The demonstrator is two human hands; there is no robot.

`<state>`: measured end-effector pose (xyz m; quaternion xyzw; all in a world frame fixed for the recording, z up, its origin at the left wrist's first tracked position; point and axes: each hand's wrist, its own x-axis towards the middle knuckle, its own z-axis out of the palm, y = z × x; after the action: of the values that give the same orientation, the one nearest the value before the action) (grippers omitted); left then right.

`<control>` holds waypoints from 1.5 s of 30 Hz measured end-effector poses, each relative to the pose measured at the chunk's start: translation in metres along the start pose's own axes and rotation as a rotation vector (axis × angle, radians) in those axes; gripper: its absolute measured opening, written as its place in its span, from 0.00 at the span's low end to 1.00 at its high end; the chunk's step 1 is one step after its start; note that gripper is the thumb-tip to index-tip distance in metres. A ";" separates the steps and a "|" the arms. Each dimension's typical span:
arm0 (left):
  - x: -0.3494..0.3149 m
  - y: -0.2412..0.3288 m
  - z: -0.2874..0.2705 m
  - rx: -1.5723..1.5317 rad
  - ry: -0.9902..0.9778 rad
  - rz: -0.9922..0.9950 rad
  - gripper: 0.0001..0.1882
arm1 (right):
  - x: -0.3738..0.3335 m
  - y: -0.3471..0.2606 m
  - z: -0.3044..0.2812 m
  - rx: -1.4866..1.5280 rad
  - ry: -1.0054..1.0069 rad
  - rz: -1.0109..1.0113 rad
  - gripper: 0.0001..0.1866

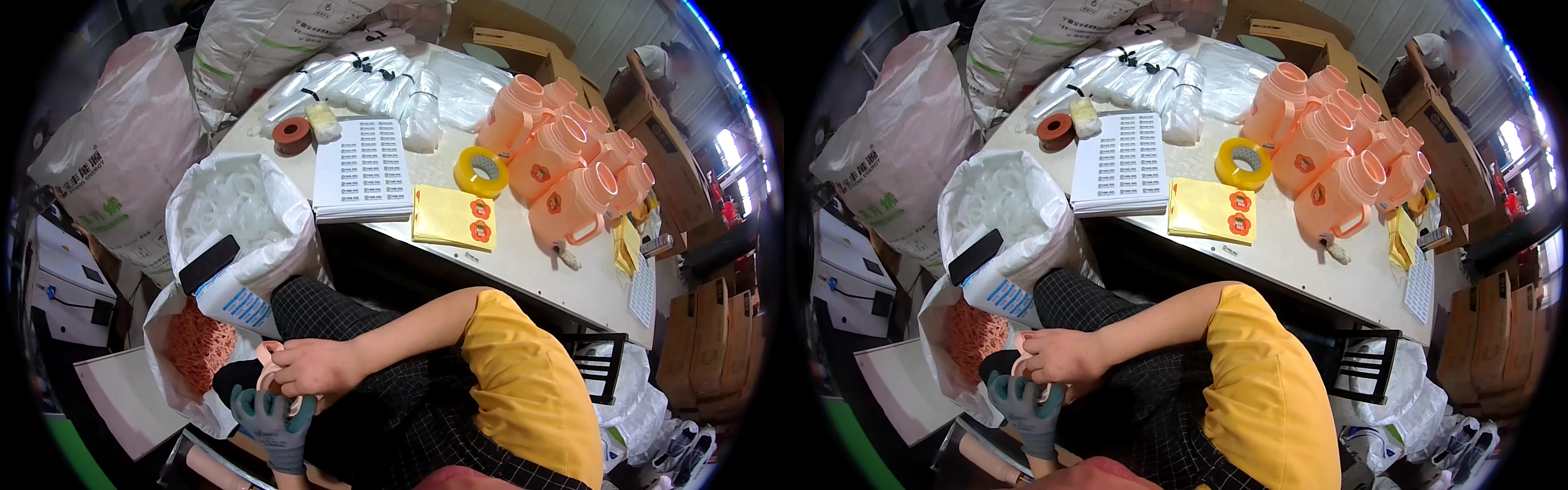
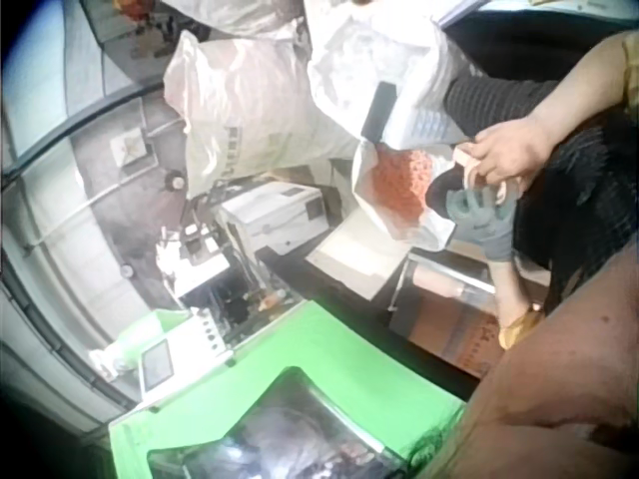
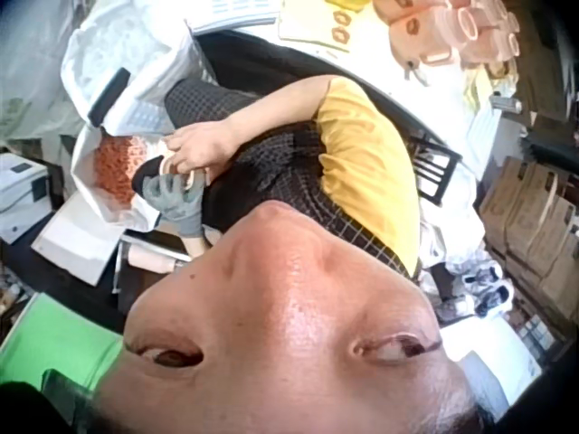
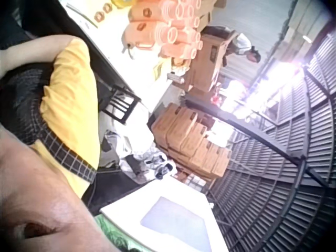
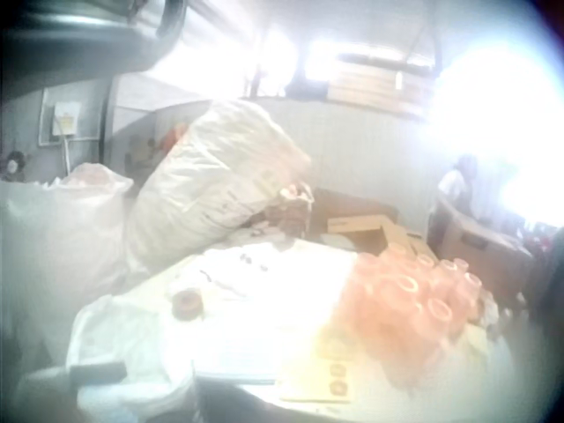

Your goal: The person applies adhesive labels to the center of orange plastic jugs and inserts white plastic caps into the top openings. They handle the jugs one at a time, taking them from a pile and placing them back on the work surface.

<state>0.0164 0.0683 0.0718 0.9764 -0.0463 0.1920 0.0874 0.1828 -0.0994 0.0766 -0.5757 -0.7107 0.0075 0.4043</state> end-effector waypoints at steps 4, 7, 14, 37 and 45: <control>0.015 0.014 -0.014 0.048 0.023 -0.130 0.23 | -0.009 0.001 0.019 -0.046 0.031 0.074 0.20; 0.013 0.016 -0.013 0.137 -0.067 -0.175 0.22 | -0.011 0.005 0.033 -0.065 0.028 0.078 0.18; 0.060 0.011 -0.047 0.221 -0.178 -0.097 0.13 | 0.000 -0.006 0.012 -0.347 -0.068 0.063 0.14; 0.095 -0.146 0.108 -1.286 0.017 -0.752 0.37 | -0.012 0.113 0.050 0.228 0.547 0.919 0.43; 0.100 -0.125 0.088 -0.172 0.361 -0.453 0.42 | 0.049 0.154 0.069 1.047 0.723 0.930 0.17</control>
<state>0.1559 0.1686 0.0111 0.9010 0.1726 0.3334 0.2174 0.2673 0.0244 -0.0150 -0.5153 -0.1252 0.3221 0.7843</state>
